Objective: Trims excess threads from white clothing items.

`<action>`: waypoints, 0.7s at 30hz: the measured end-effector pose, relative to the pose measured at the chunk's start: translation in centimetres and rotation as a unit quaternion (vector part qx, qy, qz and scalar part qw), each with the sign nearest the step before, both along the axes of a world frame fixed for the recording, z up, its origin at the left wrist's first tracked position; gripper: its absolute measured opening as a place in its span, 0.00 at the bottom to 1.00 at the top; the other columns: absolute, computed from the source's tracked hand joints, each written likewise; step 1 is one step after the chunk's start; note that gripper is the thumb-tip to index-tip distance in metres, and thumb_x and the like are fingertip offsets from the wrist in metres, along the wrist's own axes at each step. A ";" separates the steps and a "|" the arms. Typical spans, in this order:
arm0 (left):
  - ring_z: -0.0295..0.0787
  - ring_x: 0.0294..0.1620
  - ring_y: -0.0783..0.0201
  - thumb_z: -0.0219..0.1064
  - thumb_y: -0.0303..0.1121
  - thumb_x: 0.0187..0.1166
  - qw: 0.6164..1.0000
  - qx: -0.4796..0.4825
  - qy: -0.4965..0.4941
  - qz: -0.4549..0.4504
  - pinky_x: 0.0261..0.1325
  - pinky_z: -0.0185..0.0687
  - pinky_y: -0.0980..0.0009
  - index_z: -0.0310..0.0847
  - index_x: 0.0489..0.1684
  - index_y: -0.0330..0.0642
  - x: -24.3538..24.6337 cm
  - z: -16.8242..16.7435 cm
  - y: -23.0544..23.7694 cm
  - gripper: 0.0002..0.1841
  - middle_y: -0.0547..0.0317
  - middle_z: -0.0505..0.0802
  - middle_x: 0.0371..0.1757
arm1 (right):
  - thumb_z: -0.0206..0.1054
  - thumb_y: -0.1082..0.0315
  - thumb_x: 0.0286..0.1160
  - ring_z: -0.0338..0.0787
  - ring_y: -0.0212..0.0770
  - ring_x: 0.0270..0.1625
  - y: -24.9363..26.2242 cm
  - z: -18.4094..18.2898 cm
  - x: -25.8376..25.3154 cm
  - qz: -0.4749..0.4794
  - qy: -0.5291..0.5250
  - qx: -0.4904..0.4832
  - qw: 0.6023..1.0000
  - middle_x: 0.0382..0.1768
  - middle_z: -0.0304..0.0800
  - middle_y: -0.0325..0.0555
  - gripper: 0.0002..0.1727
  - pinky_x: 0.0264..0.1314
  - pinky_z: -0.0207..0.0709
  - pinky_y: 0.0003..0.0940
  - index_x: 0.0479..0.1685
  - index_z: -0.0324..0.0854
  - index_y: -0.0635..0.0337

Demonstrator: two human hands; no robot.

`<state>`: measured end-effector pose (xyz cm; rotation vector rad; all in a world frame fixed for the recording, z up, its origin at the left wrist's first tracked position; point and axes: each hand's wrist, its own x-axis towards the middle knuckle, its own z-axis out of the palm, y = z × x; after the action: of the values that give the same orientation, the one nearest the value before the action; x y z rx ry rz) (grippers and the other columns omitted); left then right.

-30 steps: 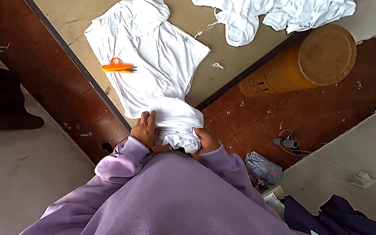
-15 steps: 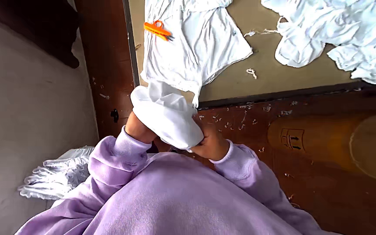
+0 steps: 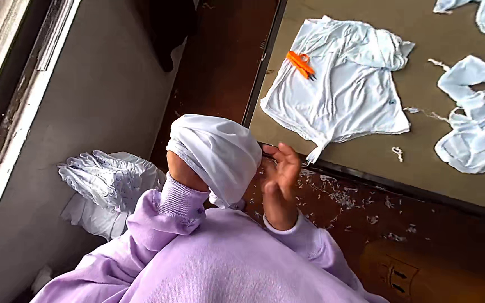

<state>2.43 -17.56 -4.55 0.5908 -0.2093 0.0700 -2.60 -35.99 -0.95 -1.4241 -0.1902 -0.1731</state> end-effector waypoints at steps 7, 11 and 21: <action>0.92 0.47 0.66 0.38 0.38 0.90 0.965 0.061 0.237 0.096 0.54 0.89 0.61 0.78 0.47 0.51 -3.7 11.5 3.1 0.18 0.62 0.92 0.41 | 0.70 0.67 0.66 0.86 0.47 0.67 10.5 -1.7 1.1 0.011 -0.049 -0.233 0.971 0.60 0.85 0.65 0.28 0.71 0.78 0.42 0.65 0.78 0.75; 0.92 0.42 0.71 0.38 0.36 0.90 0.966 0.078 0.225 0.101 0.48 0.90 0.68 0.83 0.40 0.54 -5.0 11.0 7.6 0.21 0.67 0.93 0.36 | 0.70 0.78 0.62 0.85 0.63 0.64 12.5 -3.9 3.3 -0.081 -0.036 -0.283 0.955 0.56 0.86 0.72 0.13 0.69 0.77 0.55 0.47 0.85 0.76; 0.95 0.49 0.74 0.61 0.49 0.84 0.988 0.097 0.084 -0.089 0.54 0.91 0.70 0.91 0.47 0.63 -4.7 6.9 19.4 0.12 0.70 0.98 0.46 | 0.34 0.73 0.88 0.89 0.12 0.43 13.5 6.3 1.3 0.140 0.118 0.152 0.971 0.35 0.95 0.20 0.31 0.50 0.83 0.13 0.33 0.87 0.40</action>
<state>-2.25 1.89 2.38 0.7650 -0.1053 -0.1742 -1.27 -22.45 5.38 -1.0877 -0.1582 0.1931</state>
